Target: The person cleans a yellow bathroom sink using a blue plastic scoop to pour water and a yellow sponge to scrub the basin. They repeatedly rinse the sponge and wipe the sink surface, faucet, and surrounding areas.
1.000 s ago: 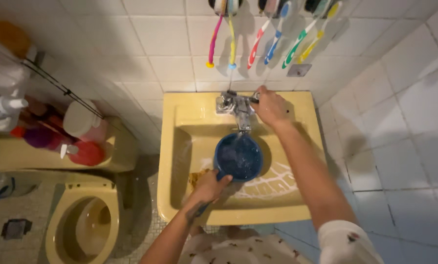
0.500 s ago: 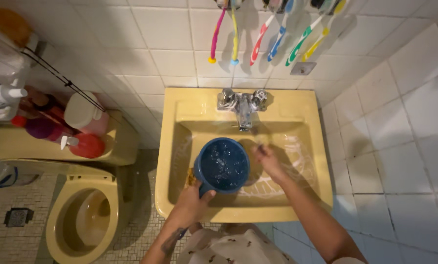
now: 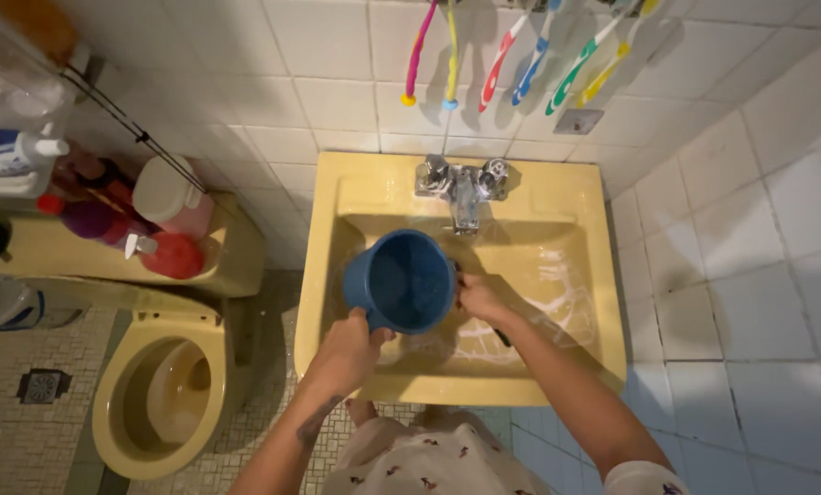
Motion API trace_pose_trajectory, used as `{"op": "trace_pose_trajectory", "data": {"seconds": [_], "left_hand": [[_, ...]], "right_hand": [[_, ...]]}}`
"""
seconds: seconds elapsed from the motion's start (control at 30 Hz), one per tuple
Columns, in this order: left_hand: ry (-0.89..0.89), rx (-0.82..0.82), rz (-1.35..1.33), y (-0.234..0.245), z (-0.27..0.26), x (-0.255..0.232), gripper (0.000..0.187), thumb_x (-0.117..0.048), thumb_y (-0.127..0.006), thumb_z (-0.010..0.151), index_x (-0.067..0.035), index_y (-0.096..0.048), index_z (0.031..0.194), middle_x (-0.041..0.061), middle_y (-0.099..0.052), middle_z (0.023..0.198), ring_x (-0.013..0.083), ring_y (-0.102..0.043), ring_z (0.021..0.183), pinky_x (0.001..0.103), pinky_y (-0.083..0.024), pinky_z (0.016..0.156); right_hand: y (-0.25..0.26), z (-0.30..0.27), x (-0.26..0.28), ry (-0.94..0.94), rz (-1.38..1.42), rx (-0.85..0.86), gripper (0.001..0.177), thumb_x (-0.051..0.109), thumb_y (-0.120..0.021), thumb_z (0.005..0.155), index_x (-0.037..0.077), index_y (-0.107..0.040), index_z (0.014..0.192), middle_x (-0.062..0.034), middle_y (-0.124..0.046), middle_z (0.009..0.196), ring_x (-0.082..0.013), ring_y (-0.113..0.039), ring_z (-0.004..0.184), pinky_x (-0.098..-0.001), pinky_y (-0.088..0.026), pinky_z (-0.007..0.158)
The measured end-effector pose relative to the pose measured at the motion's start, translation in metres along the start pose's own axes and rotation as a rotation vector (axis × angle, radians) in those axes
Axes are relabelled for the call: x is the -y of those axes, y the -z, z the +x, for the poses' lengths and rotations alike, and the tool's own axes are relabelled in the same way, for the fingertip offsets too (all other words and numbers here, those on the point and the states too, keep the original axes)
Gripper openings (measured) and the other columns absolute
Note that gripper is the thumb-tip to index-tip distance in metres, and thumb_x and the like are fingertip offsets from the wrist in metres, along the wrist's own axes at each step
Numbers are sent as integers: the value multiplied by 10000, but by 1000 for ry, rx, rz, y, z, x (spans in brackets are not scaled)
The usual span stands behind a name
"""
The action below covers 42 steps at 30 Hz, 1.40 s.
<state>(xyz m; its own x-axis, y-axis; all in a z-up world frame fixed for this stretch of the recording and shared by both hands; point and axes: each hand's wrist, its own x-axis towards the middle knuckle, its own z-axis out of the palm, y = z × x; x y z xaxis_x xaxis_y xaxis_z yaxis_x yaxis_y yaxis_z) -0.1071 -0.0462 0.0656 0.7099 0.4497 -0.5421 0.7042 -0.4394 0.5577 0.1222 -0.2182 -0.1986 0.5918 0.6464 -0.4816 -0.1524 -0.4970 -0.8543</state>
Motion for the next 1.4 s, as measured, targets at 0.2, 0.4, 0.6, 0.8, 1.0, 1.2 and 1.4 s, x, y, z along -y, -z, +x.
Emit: {"op": "trace_pose_trajectory", "data": {"seconds": [0.2,0.4,0.6,0.8,1.0,1.2,1.4], "left_hand": [[-6,-17,-84,4,3,5,363,-319,-671,926,-4,-649,1105,245,-731,887,391,-725,844,470,-553,750],[16,59,-319,-3,1,24,340,-302,-694,937,25,-670,1025,113,-699,696,209,-660,547,373,-520,532],[34,86,-464,-12,-1,27,300,-258,-685,921,-28,-649,1111,88,-629,609,172,-575,465,352,-466,464],[25,123,-590,-13,-4,24,341,-257,-673,951,33,-652,1127,56,-612,618,141,-561,459,341,-459,440],[33,66,-493,-11,-1,19,332,-247,-690,916,-29,-639,1162,66,-641,611,153,-584,450,344,-467,447],[-41,-17,-443,-14,2,23,349,-251,-689,909,-45,-652,1188,62,-663,600,140,-610,459,326,-484,463],[79,83,-515,-9,-4,14,355,-244,-674,925,-23,-640,1202,77,-624,589,163,-570,450,351,-457,449]], "right_hand": [[-7,3,5,97,-125,-73,248,137,-563,1003,57,-689,1202,-41,-720,901,-115,-640,754,-283,-502,659],[42,-69,73,-56,-679,-120,333,277,-551,1015,151,-642,1310,-98,-726,1043,-215,-678,827,-362,-530,701],[80,-121,149,-20,-749,-326,340,321,-555,1013,167,-636,1305,-99,-773,1023,-265,-760,839,-410,-573,755],[81,-105,148,347,-676,-551,421,167,-544,999,188,-592,1417,-155,-750,922,-327,-725,824,-444,-559,769],[54,-40,127,352,-337,-732,156,109,-552,1002,65,-620,1135,-178,-729,830,-320,-721,771,-415,-540,709],[41,-39,103,319,-314,-799,192,108,-531,1019,62,-672,1142,-205,-675,757,-347,-711,706,-418,-550,672],[67,-60,121,684,-607,-851,172,121,-601,1001,67,-708,1125,-194,-734,934,-381,-721,836,-443,-575,731]]}}
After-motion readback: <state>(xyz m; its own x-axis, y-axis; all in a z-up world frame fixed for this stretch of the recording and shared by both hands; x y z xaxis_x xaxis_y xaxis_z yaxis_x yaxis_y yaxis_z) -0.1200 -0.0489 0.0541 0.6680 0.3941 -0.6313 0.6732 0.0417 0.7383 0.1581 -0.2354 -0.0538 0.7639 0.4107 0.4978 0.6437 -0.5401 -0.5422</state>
